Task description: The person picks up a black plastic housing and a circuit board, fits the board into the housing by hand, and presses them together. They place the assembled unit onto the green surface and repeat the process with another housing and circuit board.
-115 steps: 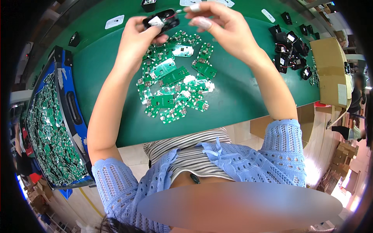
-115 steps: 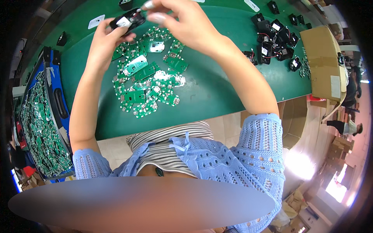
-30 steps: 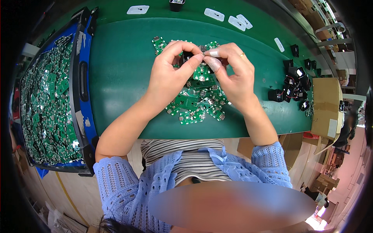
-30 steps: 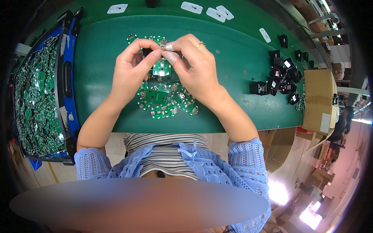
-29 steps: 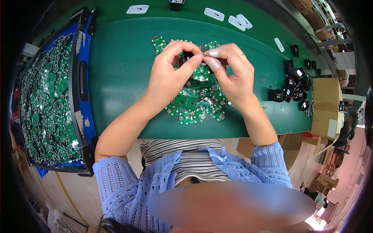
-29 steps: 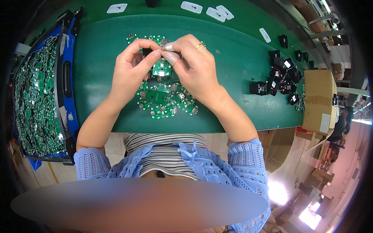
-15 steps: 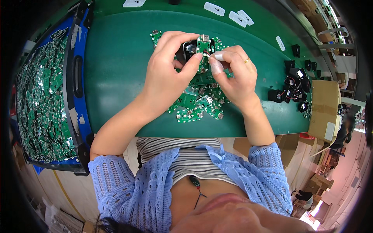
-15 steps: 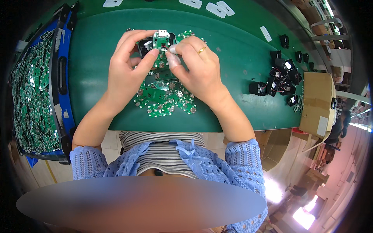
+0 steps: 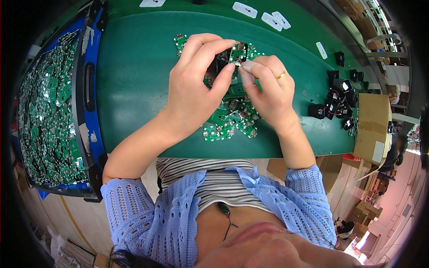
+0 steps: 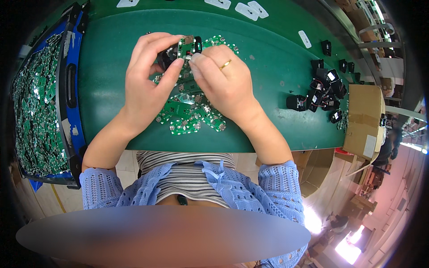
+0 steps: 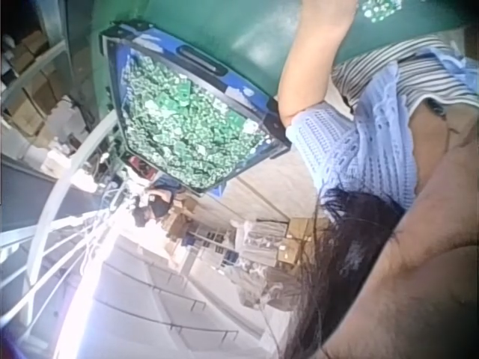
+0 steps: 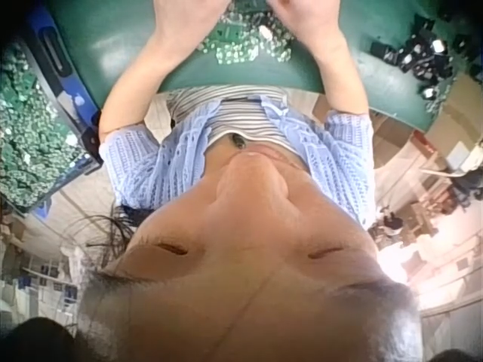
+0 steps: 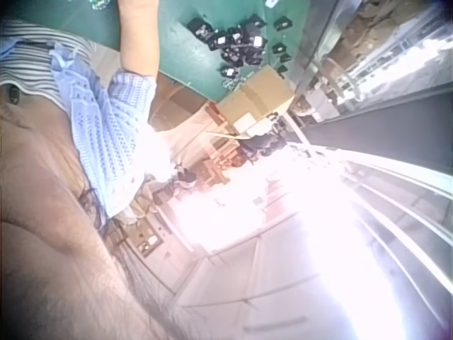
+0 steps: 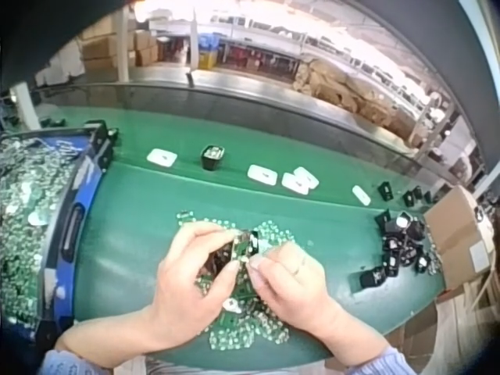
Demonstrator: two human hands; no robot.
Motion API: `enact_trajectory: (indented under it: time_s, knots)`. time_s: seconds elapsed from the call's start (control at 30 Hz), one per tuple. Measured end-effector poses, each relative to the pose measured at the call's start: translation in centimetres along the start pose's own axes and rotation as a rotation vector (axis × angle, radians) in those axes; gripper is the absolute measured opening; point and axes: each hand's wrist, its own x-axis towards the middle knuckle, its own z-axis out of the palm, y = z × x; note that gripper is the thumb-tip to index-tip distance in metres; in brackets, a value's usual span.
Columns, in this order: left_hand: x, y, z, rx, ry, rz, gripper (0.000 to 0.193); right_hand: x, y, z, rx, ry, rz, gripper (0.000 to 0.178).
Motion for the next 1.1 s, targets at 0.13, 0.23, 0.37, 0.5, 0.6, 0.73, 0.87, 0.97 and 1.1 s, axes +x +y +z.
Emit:
enact_trajectory:
  time_s: [0.13, 0.23, 0.37, 0.5, 0.6, 0.73, 0.87, 0.97, 1.1]
  knots:
    - [0.0, -0.3, -0.2, 0.041, 0.008, 0.058, 0.028, 0.3, 0.4, -0.4, -0.070, -0.086, -0.133, 0.024]
    - [0.0, -0.1, -0.2, 0.002, -0.020, 0.001, 0.027, 0.7, 0.6, -1.1, -0.084, -0.151, -0.192, 0.024]
    - [0.0, 0.1, -0.2, -0.023, -0.039, -0.038, 0.027, 0.8, 0.5, -1.3, -0.064, -0.162, -0.174, 0.025]
    - [-0.1, 0.0, -0.1, 0.081, -0.031, 0.054, 0.027, 0.8, 0.1, -1.3, -0.099, -0.196, -0.138, 0.022]
    - [-0.1, 0.2, -0.1, 0.109, -0.018, 0.068, 0.026, 0.6, -0.7, -0.9, -0.157, -0.178, -0.098, 0.021]
    - [-0.1, 0.2, -0.1, 0.092, 0.009, 0.060, 0.026, 0.2, -0.6, -0.5, -0.011, -0.099, 0.021, 0.018]
    - [-0.3, 0.4, 0.0, -0.021, 0.002, 0.002, 0.025, 0.1, -0.5, -0.7, 0.233, -0.047, 0.280, 0.015]
    - [-0.3, 0.6, -0.1, -0.019, -0.004, 0.012, 0.025, 0.2, -0.5, -1.0, 0.315, -0.084, 0.389, 0.015]
    - [-0.5, 0.0, 0.2, 0.030, -0.012, 0.160, 0.025, 0.2, -0.9, -1.4, 0.474, -0.141, 0.602, 0.022]
